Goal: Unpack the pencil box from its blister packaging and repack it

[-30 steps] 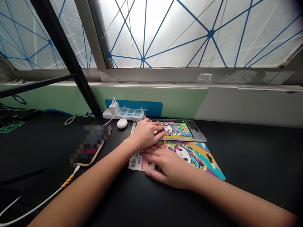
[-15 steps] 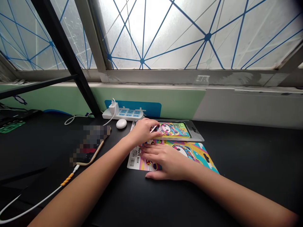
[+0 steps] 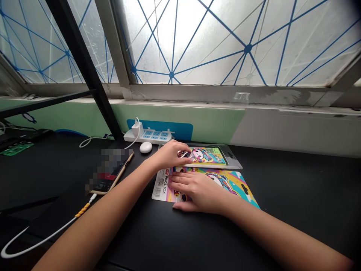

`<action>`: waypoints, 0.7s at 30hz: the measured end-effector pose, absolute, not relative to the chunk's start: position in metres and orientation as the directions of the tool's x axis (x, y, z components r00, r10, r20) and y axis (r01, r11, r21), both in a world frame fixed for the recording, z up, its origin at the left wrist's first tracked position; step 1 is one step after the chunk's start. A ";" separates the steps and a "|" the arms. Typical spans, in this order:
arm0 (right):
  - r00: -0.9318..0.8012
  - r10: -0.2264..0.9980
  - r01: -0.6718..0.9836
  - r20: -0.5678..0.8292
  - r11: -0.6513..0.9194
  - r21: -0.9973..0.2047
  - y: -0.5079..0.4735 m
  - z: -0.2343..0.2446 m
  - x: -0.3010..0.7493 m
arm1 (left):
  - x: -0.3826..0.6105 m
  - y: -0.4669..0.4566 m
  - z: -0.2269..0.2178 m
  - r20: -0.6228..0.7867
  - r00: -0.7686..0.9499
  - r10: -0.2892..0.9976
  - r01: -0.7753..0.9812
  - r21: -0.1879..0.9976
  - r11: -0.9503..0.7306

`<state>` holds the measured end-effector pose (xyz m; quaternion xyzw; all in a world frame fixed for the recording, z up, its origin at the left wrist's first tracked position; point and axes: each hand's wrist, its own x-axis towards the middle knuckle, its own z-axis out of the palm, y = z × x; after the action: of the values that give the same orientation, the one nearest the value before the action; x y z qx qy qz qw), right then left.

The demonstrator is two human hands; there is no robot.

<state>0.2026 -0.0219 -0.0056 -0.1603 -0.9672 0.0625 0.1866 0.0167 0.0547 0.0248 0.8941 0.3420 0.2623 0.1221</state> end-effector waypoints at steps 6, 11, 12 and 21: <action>-0.863 0.311 0.287 0.398 0.950 -0.120 -0.026 -0.008 0.201 | 0.020 0.048 0.024 0.385 0.631 0.673 0.548 0.393 -0.739; -0.839 0.326 0.314 0.435 0.944 -0.101 -0.029 -0.008 0.199 | 0.021 0.047 0.020 0.375 0.607 0.701 0.590 0.378 -0.713; -0.835 0.330 0.320 0.439 0.942 -0.099 -0.028 -0.005 0.201 | 0.021 0.047 0.019 0.369 0.611 0.700 0.592 0.374 -0.714; -0.514 0.813 0.791 0.274 0.573 -0.214 0.047 0.035 0.292 | 0.022 0.045 0.023 0.325 0.646 0.691 0.598 0.347 -0.722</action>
<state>0.2924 0.0472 0.0354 -0.4610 -0.8696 0.0308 0.1739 0.0217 0.0448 0.0231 0.9010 0.3578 0.2218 0.1045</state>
